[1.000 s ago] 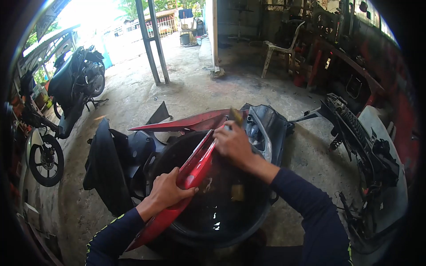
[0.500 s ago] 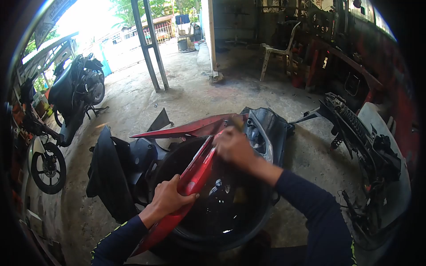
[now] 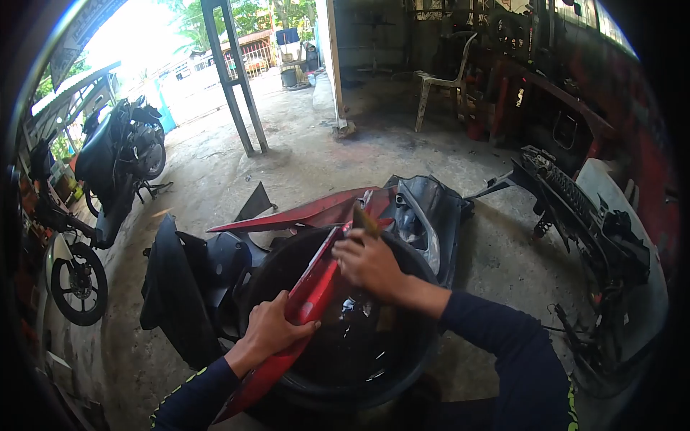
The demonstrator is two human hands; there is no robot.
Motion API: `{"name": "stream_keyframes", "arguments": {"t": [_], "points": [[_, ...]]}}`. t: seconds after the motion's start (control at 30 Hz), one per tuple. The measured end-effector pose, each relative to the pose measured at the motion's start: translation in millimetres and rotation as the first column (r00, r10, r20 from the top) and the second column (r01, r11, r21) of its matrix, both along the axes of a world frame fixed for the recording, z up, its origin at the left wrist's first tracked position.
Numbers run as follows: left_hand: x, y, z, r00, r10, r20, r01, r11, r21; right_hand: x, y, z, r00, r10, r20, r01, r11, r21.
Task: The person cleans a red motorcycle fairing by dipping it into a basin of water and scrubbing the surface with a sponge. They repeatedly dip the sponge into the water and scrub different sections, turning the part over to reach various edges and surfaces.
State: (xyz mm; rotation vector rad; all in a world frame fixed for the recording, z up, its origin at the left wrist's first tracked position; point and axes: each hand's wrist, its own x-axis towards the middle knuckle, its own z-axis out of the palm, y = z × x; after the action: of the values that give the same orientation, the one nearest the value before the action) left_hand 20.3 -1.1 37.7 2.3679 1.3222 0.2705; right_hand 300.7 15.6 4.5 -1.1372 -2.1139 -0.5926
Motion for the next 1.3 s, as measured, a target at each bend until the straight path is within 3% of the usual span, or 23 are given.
{"name": "stream_keyframes", "arguments": {"t": [0.07, 0.17, 0.2, 0.27, 0.3, 0.33, 0.4, 0.47, 0.53, 0.57, 0.6, 0.67, 0.7, 0.73, 0.83, 1.0, 1.07, 1.2, 1.3], "points": [[2, 0, 1, 1.0, -0.007, 0.0, 0.007, 1.0, 0.003, 14, 10, 2, 0.999, -0.028, -0.04, 0.024, 0.995, -0.093], [9, -1, 4, 1.0, 0.006, -0.024, -0.006, 1.0, -0.016, 36, 32, 21, 0.966, -0.26, -0.007, 0.258, 0.961, -0.099], [10, -1, 3, 1.0, -0.001, -0.03, 0.001, 1.0, -0.005, 25, 22, 21, 0.965, -0.261, -0.007, 0.259, 0.961, -0.097], [9, -1, 3, 0.999, 0.002, -0.038, -0.001, 1.0, 0.014, -9, -12, 12, 0.987, -0.109, 0.116, 0.115, 0.992, -0.044], [7, -3, 1, 0.999, 0.0, -0.046, 0.001, 1.0, 0.018, -17, -20, 12, 0.998, -0.05, 0.043, 0.049, 0.999, 0.015], [7, -3, 2, 0.999, -0.004, -0.053, 0.006, 1.0, 0.026, -7, -8, 11, 0.998, -0.049, 0.039, 0.048, 0.999, 0.02], [10, -3, 3, 0.999, -0.006, -0.043, 0.007, 1.0, 0.019, 29, 28, 23, 0.964, -0.247, 0.102, 0.256, 0.962, -0.09], [12, -3, 6, 0.999, -0.01, -0.035, 0.01, 1.0, 0.0, 31, 29, 22, 0.962, -0.243, 0.122, 0.252, 0.965, -0.067], [10, -5, 5, 0.999, -0.006, -0.044, 0.007, 1.0, 0.02, -3, -2, 17, 0.959, -0.133, 0.251, 0.142, 0.99, -0.017], [10, -5, 4, 0.999, -0.006, -0.054, 0.008, 0.999, 0.031, -18, -15, 15, 0.983, -0.058, 0.172, 0.042, 0.995, 0.093], [10, -3, 5, 0.998, -0.01, -0.055, 0.012, 0.999, 0.036, -10, -6, 16, 0.983, -0.063, 0.171, 0.047, 0.994, 0.097], [10, -5, 4, 1.0, -0.005, -0.029, 0.005, 1.0, 0.017, 23, 24, 16, 0.935, -0.277, 0.223, 0.325, 0.919, -0.223], [11, -4, 5, 0.999, -0.008, -0.034, 0.009, 1.0, 0.023, 34, 32, 28, 0.957, -0.211, 0.201, 0.235, 0.966, -0.105], [12, -4, 4, 0.999, -0.012, -0.033, 0.013, 1.0, 0.027, 31, 27, 27, 0.956, -0.215, 0.201, 0.239, 0.966, -0.101], [8, -1, 1, 0.998, -0.018, -0.055, 0.021, 0.999, 0.046, 16, 7, 6, 0.986, 0.114, 0.124, -0.121, 0.991, 0.052], [9, 0, 2, 1.0, -0.011, -0.014, 0.012, 1.0, 0.01, 50, 38, 12, 1.0, 0.013, 0.023, -0.01, 0.994, -0.108], [9, -2, 5, 0.999, -0.013, -0.04, 0.015, 0.999, 0.03, 30, 22, 12, 0.983, 0.137, 0.119, -0.141, 0.99, 0.025], [9, -1, 7, 0.998, -0.003, -0.057, 0.004, 1.0, 0.016, 47, 42, 23, 0.984, 0.153, 0.095, -0.147, 0.986, -0.073], [5, -1, 2, 0.999, -0.009, -0.035, 0.01, 1.0, 0.016, 38, 34, 20, 0.975, 0.203, 0.087, -0.2, 0.979, -0.045]]}}
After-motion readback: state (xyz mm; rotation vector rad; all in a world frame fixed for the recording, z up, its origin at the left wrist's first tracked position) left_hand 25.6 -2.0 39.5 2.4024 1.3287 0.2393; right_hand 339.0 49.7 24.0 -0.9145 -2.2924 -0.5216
